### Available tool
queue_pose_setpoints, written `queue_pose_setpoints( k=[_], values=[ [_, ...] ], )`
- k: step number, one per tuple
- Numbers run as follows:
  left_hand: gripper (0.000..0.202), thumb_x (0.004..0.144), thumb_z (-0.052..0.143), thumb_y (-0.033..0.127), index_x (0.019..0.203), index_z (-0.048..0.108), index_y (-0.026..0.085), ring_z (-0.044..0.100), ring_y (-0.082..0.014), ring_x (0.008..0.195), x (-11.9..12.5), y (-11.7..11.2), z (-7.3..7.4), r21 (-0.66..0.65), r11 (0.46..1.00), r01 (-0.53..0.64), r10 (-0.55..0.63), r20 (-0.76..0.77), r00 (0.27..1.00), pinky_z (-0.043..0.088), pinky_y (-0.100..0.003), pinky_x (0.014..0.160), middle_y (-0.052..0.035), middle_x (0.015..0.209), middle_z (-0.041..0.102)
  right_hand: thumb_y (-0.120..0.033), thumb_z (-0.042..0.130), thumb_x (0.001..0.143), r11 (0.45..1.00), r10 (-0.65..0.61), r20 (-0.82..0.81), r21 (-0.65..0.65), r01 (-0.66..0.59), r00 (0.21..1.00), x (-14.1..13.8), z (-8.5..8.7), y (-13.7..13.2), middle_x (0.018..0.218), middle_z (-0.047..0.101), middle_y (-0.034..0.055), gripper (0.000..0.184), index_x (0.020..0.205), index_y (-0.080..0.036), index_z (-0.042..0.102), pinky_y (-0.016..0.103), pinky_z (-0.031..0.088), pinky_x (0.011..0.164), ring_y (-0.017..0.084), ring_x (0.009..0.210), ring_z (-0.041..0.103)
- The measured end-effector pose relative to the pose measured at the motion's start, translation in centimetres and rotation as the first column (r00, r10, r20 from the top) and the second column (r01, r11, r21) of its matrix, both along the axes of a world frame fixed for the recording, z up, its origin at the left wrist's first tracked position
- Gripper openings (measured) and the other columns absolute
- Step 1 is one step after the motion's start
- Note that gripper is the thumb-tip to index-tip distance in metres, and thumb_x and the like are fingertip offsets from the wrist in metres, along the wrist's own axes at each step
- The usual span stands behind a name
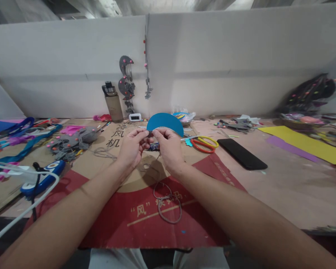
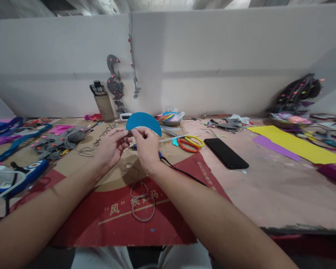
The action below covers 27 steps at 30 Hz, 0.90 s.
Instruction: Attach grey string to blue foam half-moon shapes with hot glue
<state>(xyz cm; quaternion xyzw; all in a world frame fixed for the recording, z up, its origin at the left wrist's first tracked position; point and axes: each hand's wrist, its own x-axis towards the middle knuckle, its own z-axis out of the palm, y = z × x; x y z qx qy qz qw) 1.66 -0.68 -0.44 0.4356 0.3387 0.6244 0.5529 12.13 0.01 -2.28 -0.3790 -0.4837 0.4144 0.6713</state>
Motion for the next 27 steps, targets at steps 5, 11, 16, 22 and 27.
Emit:
queue_pose_setpoints(
  k=[5, 11, 16, 22, 27],
  values=[
    [0.012, 0.066, 0.065, 0.015, 0.072, 0.056, 0.014, 0.059, -0.0064, 0.054, -0.06, 0.01, 0.01, -0.033, 0.999, -0.005, 0.006, 0.02, 1.0, 0.041, -0.015, 0.047, 0.0014, 0.064, 0.061, -0.041, 0.06, 0.071, 0.999, 0.032, -0.011, -0.017, -0.032, 0.999, -0.08, 0.03, -0.06, 0.08, 0.064, 0.0033, 0.026, 0.079, -0.017, 0.063, 0.025, 0.042, 0.06, 0.012, 0.069, 0.055],
    [0.008, 0.068, 0.064, 0.014, 0.073, 0.058, 0.014, 0.058, -0.0062, 0.055, -0.26, 0.19, -0.03, -0.035, 0.999, 0.018, -0.017, 0.039, 0.999, 0.042, -0.015, 0.048, 0.0008, 0.064, 0.062, -0.04, 0.06, 0.071, 0.996, 0.086, -0.033, -0.014, -0.087, 0.996, -0.09, -0.05, 0.08, 0.074, 0.062, 0.0015, 0.025, 0.079, -0.017, 0.063, 0.026, 0.042, 0.058, 0.012, 0.065, 0.054],
    [0.006, 0.069, 0.063, 0.013, 0.074, 0.06, 0.013, 0.058, -0.0064, 0.055, -0.43, 0.29, 0.11, -0.04, 0.994, 0.101, -0.1, 0.035, 0.994, 0.042, -0.015, 0.047, -0.0001, 0.064, 0.061, -0.037, 0.06, 0.07, 0.991, 0.129, -0.05, -0.012, -0.13, 0.99, 0.15, 0.08, 0.25, 0.072, 0.059, -0.0002, 0.02, 0.075, -0.018, 0.061, 0.024, 0.042, 0.058, 0.011, 0.064, 0.052],
    [0.009, 0.07, 0.067, 0.018, 0.074, 0.061, 0.012, 0.056, -0.0066, 0.054, -0.4, 0.5, -0.08, -0.011, 0.993, 0.118, -0.118, -0.003, 0.993, 0.042, -0.016, 0.046, -0.002, 0.065, 0.062, -0.034, 0.06, 0.07, 0.988, 0.153, -0.08, 0.047, -0.15, 0.985, 0.34, 0.14, 0.2, 0.071, 0.055, -0.002, 0.016, 0.07, -0.018, 0.056, 0.023, 0.042, 0.059, 0.009, 0.061, 0.049],
    [0.014, 0.067, 0.07, 0.02, 0.077, 0.064, 0.011, 0.057, -0.0078, 0.059, -0.41, 0.44, -0.22, 0.066, 0.985, 0.16, -0.153, -0.095, 0.984, 0.043, -0.018, 0.052, -0.0056, 0.074, 0.065, -0.039, 0.059, 0.072, 0.989, 0.146, 0.005, 0.027, -0.147, 0.989, 0.47, 0.37, -0.15, 0.064, 0.056, -0.0014, 0.021, 0.075, -0.018, 0.058, 0.024, 0.043, 0.057, 0.011, 0.058, 0.051]
  ],
)
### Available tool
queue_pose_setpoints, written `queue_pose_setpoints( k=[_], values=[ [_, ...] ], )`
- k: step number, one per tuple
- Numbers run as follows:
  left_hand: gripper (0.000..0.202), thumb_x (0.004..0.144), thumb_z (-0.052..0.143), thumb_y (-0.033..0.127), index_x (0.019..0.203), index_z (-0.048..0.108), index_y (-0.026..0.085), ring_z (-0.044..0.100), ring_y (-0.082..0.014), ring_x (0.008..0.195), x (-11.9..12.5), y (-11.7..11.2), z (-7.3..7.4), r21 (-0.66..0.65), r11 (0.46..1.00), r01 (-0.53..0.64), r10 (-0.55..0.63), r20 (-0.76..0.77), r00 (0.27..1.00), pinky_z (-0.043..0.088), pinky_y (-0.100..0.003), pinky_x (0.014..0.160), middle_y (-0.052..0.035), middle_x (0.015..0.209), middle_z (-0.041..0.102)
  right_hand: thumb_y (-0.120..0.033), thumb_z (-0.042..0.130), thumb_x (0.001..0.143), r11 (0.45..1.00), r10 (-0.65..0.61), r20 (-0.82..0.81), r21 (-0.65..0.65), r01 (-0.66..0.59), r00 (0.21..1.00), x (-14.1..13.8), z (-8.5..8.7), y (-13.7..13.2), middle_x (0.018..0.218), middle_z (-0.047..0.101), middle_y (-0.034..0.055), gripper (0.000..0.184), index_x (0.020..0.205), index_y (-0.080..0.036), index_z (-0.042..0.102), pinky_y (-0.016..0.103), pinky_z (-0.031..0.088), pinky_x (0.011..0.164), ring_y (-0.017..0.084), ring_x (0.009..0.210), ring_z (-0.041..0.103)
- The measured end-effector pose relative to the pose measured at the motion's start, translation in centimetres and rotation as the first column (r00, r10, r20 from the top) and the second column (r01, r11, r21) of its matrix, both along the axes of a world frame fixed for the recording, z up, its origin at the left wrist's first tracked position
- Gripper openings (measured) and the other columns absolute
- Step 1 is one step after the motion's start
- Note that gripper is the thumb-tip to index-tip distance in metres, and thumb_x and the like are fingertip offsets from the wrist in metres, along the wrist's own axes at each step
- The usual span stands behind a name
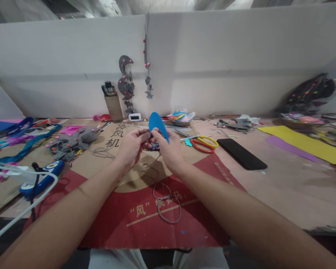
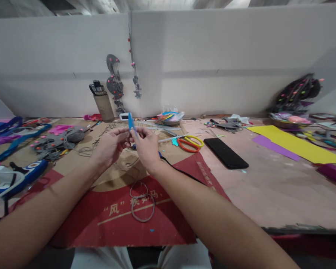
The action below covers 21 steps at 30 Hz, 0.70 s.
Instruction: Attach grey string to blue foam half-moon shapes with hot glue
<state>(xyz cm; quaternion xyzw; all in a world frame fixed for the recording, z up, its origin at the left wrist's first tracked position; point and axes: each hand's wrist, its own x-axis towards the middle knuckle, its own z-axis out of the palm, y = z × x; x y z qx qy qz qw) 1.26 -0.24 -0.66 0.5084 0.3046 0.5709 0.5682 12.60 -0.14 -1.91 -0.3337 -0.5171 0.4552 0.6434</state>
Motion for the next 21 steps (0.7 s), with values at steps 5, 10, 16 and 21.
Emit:
queue_pose_setpoints(
  k=[5, 10, 16, 21],
  values=[
    [0.021, 0.065, 0.069, 0.021, 0.084, 0.068, 0.013, 0.054, -0.0076, 0.055, -0.24, 0.27, -0.32, 0.097, 0.995, -0.035, 0.051, -0.17, 0.984, 0.039, -0.019, 0.048, -0.0032, 0.072, 0.065, -0.038, 0.057, 0.072, 0.999, -0.044, 0.054, 0.018, 0.043, 0.998, 0.13, 0.21, -0.03, 0.066, 0.06, 0.0002, 0.024, 0.079, -0.015, 0.062, 0.024, 0.043, 0.055, 0.011, 0.059, 0.052],
    [0.017, 0.068, 0.067, 0.026, 0.078, 0.065, 0.013, 0.056, -0.0091, 0.055, -0.27, 0.53, -0.49, 0.112, 0.987, -0.116, 0.139, -0.219, 0.966, 0.037, -0.019, 0.045, -0.0018, 0.066, 0.062, -0.034, 0.052, 0.078, 0.995, -0.075, 0.171, 0.084, 0.061, 0.982, 0.36, 0.32, -0.17, 0.074, 0.063, 0.0021, 0.021, 0.079, -0.016, 0.063, 0.027, 0.044, 0.067, 0.013, 0.069, 0.056],
    [0.011, 0.069, 0.065, 0.021, 0.072, 0.059, 0.013, 0.057, -0.0086, 0.054, -0.05, 0.34, -0.15, 0.029, 0.993, -0.116, 0.119, -0.163, 0.979, 0.036, -0.018, 0.044, -0.0006, 0.063, 0.059, -0.03, 0.052, 0.079, 0.973, -0.205, 0.317, 0.169, 0.157, 0.926, 0.58, 0.17, -0.18, 0.076, 0.06, 0.0013, 0.015, 0.083, -0.017, 0.058, 0.025, 0.042, 0.065, 0.011, 0.066, 0.051],
    [0.01, 0.068, 0.064, 0.018, 0.072, 0.057, 0.012, 0.058, -0.009, 0.053, 0.01, 0.16, 0.15, -0.006, 0.991, -0.137, 0.135, -0.142, 0.981, 0.036, -0.017, 0.043, -0.0009, 0.062, 0.06, -0.029, 0.055, 0.078, 0.958, -0.255, 0.308, 0.207, 0.197, 0.917, 0.76, -0.04, 0.13, 0.07, 0.052, -0.0022, 0.016, 0.089, -0.017, 0.053, 0.024, 0.041, 0.063, 0.01, 0.064, 0.049]
  ],
)
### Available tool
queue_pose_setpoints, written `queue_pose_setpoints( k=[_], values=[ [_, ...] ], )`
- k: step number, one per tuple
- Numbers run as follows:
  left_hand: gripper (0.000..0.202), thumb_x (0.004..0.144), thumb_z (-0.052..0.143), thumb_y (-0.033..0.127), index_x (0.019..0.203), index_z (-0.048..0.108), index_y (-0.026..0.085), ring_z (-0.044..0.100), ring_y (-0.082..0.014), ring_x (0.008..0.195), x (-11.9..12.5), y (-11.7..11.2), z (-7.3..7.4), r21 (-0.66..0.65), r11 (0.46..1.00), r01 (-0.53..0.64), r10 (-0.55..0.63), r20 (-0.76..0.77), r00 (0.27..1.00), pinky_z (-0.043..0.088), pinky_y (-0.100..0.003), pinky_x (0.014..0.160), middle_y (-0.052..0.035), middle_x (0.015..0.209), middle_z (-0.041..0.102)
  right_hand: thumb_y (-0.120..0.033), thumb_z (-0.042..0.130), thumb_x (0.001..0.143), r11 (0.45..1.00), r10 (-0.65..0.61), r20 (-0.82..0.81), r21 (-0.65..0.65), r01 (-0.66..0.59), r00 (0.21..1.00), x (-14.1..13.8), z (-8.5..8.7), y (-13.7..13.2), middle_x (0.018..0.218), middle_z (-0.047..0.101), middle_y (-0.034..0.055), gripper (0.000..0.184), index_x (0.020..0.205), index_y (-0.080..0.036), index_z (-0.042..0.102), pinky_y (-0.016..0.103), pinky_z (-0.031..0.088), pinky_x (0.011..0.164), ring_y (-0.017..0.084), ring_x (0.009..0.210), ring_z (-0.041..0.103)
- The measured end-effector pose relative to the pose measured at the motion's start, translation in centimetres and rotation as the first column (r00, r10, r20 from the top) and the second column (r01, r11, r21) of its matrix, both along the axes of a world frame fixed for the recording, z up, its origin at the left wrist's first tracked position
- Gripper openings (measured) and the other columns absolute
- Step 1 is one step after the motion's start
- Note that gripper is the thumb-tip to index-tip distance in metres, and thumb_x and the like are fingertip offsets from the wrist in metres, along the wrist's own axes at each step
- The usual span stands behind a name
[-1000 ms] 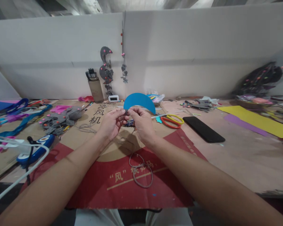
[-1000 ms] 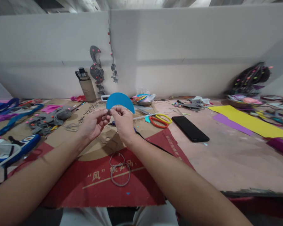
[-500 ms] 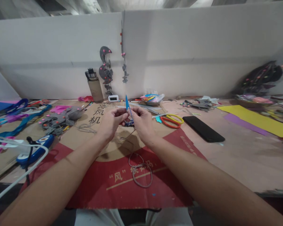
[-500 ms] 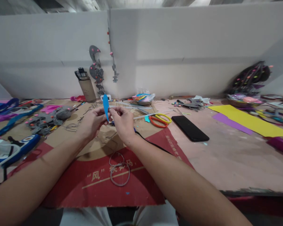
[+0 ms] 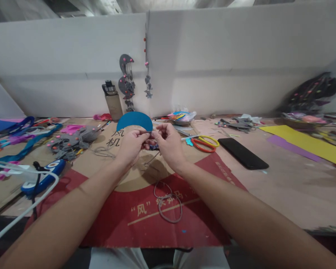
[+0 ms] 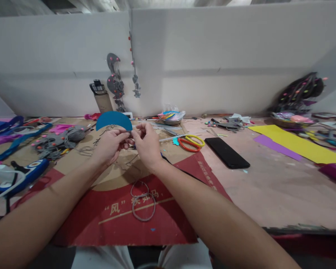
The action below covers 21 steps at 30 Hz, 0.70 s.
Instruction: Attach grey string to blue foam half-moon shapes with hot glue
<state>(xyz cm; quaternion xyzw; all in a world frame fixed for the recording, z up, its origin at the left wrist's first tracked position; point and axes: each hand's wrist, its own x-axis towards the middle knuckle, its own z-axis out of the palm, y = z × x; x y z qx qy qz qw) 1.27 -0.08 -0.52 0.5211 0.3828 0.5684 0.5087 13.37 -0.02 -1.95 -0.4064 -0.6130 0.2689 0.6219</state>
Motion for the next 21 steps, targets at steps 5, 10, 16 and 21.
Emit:
queue_pose_setpoints(
  k=[5, 10, 16, 21],
  values=[
    [0.01, 0.069, 0.063, 0.018, 0.074, 0.057, 0.012, 0.058, -0.0085, 0.052, -0.04, -0.16, -0.06, -0.012, 1.0, 0.021, -0.021, -0.008, 1.0, 0.038, -0.018, 0.043, -0.0036, 0.068, 0.064, -0.03, 0.051, 0.08, 0.998, 0.067, -0.003, -0.021, -0.067, 0.998, 0.15, -0.04, 0.24, 0.074, 0.058, 0.0007, 0.019, 0.092, -0.017, 0.058, 0.026, 0.043, 0.066, 0.012, 0.068, 0.054],
    [0.01, 0.069, 0.064, 0.017, 0.074, 0.056, 0.011, 0.058, -0.0088, 0.052, -0.01, -0.22, -0.06, -0.003, 0.999, 0.034, -0.034, 0.001, 0.999, 0.039, -0.017, 0.043, -0.0027, 0.065, 0.062, -0.029, 0.05, 0.08, 0.993, 0.095, -0.023, -0.073, -0.097, 0.995, 0.2, 0.27, 0.19, 0.075, 0.062, 0.0023, 0.017, 0.083, -0.016, 0.059, 0.026, 0.044, 0.065, 0.012, 0.067, 0.056],
    [0.017, 0.072, 0.067, 0.023, 0.08, 0.057, 0.012, 0.061, -0.0092, 0.057, -0.02, -0.23, 0.11, 0.006, 0.998, 0.066, -0.066, 0.024, 0.998, 0.043, -0.017, 0.045, -0.0038, 0.072, 0.064, -0.03, 0.049, 0.08, 0.997, 0.062, -0.017, -0.049, -0.062, 0.998, 0.22, 0.26, 0.24, 0.074, 0.061, 0.0022, 0.018, 0.082, -0.016, 0.059, 0.026, 0.042, 0.064, 0.012, 0.066, 0.053],
    [0.015, 0.073, 0.066, 0.022, 0.079, 0.059, 0.01, 0.062, -0.0093, 0.057, -0.23, 0.02, -0.01, 0.028, 0.999, -0.032, 0.032, 0.01, 0.999, 0.043, -0.016, 0.045, -0.0063, 0.073, 0.066, -0.032, 0.051, 0.079, 0.998, 0.043, -0.007, -0.042, -0.044, 0.999, 0.04, -0.24, 0.57, 0.074, 0.058, 0.0005, 0.02, 0.092, -0.017, 0.056, 0.026, 0.04, 0.063, 0.012, 0.066, 0.051]
  ],
)
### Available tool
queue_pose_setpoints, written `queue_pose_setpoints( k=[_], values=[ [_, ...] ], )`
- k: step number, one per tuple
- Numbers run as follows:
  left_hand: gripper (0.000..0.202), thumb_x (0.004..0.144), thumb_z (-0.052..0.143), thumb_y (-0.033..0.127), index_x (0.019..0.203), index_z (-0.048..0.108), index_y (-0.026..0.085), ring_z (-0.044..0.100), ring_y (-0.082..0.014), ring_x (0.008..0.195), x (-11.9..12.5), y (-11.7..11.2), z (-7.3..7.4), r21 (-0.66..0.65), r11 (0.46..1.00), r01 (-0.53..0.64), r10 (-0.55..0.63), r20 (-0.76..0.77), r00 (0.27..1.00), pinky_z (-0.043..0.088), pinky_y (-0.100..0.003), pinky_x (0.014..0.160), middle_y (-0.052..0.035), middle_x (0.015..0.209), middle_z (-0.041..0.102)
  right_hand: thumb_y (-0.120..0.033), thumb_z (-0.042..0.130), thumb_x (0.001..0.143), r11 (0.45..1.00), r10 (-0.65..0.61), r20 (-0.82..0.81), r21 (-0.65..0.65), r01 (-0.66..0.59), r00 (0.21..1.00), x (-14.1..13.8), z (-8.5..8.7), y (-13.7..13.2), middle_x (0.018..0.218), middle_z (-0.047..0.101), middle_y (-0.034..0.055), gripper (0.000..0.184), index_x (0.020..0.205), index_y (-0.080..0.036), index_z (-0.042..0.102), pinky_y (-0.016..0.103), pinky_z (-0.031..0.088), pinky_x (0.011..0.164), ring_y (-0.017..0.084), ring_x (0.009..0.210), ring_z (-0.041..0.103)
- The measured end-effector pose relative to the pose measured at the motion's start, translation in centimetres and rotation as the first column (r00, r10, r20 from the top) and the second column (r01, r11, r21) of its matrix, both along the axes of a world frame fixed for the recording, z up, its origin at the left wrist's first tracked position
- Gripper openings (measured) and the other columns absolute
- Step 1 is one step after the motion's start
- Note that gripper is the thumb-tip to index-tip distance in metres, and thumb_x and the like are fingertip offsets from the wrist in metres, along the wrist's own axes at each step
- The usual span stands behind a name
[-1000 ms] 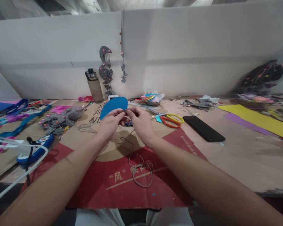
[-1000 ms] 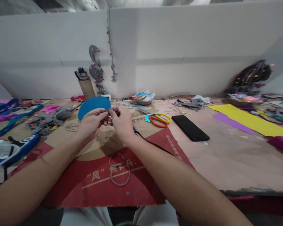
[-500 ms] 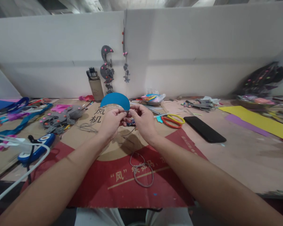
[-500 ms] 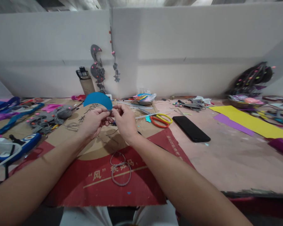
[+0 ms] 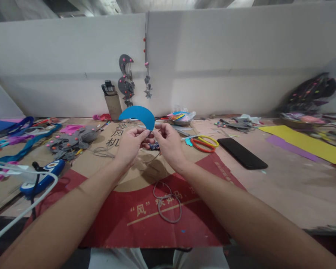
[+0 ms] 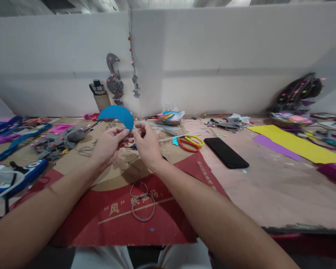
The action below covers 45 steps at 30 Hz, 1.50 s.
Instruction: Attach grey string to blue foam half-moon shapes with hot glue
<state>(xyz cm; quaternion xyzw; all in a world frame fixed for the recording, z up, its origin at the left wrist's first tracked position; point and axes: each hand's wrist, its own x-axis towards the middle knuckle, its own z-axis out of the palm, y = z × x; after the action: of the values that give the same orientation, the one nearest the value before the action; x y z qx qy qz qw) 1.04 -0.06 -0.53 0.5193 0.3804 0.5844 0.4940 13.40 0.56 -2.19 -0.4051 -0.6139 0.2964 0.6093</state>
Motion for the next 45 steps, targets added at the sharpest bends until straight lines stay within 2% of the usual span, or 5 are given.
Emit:
queue_pose_setpoints(
  k=[19, 29, 33, 39, 45],
  values=[
    [0.011, 0.074, 0.066, 0.018, 0.078, 0.058, 0.011, 0.066, -0.0115, 0.063, -0.6, 0.9, 0.2, -0.013, 1.0, -0.003, 0.005, 0.144, 0.989, 0.05, -0.018, 0.053, -0.0064, 0.075, 0.067, -0.028, 0.045, 0.081, 0.98, 0.171, 0.268, -0.143, -0.136, 0.948, -0.6, -1.3, 0.8, 0.061, 0.055, -0.0021, 0.019, 0.069, -0.018, 0.056, 0.023, 0.034, 0.054, 0.01, 0.058, 0.047],
    [0.004, 0.078, 0.059, 0.009, 0.075, 0.061, 0.009, 0.066, -0.01, 0.066, -2.5, 2.5, 0.7, -0.05, 0.996, -0.075, 0.086, 0.251, 0.964, 0.054, -0.018, 0.063, -0.0069, 0.072, 0.067, -0.037, 0.049, 0.083, 0.959, -0.163, 0.773, -0.022, 0.283, 0.613, 3.3, 0.1, 0.6, 0.093, 0.065, 0.014, 0.028, 0.091, -0.013, 0.06, 0.029, 0.039, 0.07, 0.02, 0.082, 0.058],
    [0.004, 0.077, 0.06, 0.006, 0.075, 0.061, 0.009, 0.066, -0.0102, 0.067, -2.8, 2.5, 0.8, -0.044, 0.996, -0.076, 0.085, 0.278, 0.957, 0.054, -0.018, 0.064, -0.0066, 0.071, 0.067, -0.046, 0.051, 0.081, 0.945, -0.07, 0.893, -0.083, 0.317, 0.444, 4.2, -0.9, 0.2, 0.094, 0.065, 0.0206, 0.04, 0.094, -0.009, 0.062, 0.031, 0.04, 0.067, 0.026, 0.084, 0.061],
    [0.004, 0.074, 0.063, 0.006, 0.073, 0.06, 0.009, 0.065, -0.0101, 0.066, -3.1, 2.5, 1.2, -0.045, 0.995, -0.084, 0.094, 0.299, 0.95, 0.054, -0.018, 0.064, -0.0069, 0.071, 0.066, -0.033, 0.052, 0.081, 0.936, 0.092, 0.908, -0.219, 0.275, 0.409, 4.3, -1.1, 0.3, 0.086, 0.067, 0.016, 0.025, 0.087, -0.013, 0.064, 0.028, 0.038, 0.059, 0.022, 0.072, 0.061],
    [0.004, 0.072, 0.065, 0.008, 0.072, 0.06, 0.008, 0.065, -0.0106, 0.063, -2.4, 2.2, 0.5, -0.08, 0.995, -0.061, 0.08, 0.264, 0.961, 0.054, -0.018, 0.062, -0.0073, 0.069, 0.067, -0.02, 0.042, 0.086, 0.97, -0.136, 0.921, 0.048, 0.239, 0.365, 7.3, -1.4, 2.9, 0.101, 0.061, 0.0181, 0.026, 0.095, -0.01, 0.064, 0.031, 0.037, 0.077, 0.023, 0.091, 0.055]
  ],
)
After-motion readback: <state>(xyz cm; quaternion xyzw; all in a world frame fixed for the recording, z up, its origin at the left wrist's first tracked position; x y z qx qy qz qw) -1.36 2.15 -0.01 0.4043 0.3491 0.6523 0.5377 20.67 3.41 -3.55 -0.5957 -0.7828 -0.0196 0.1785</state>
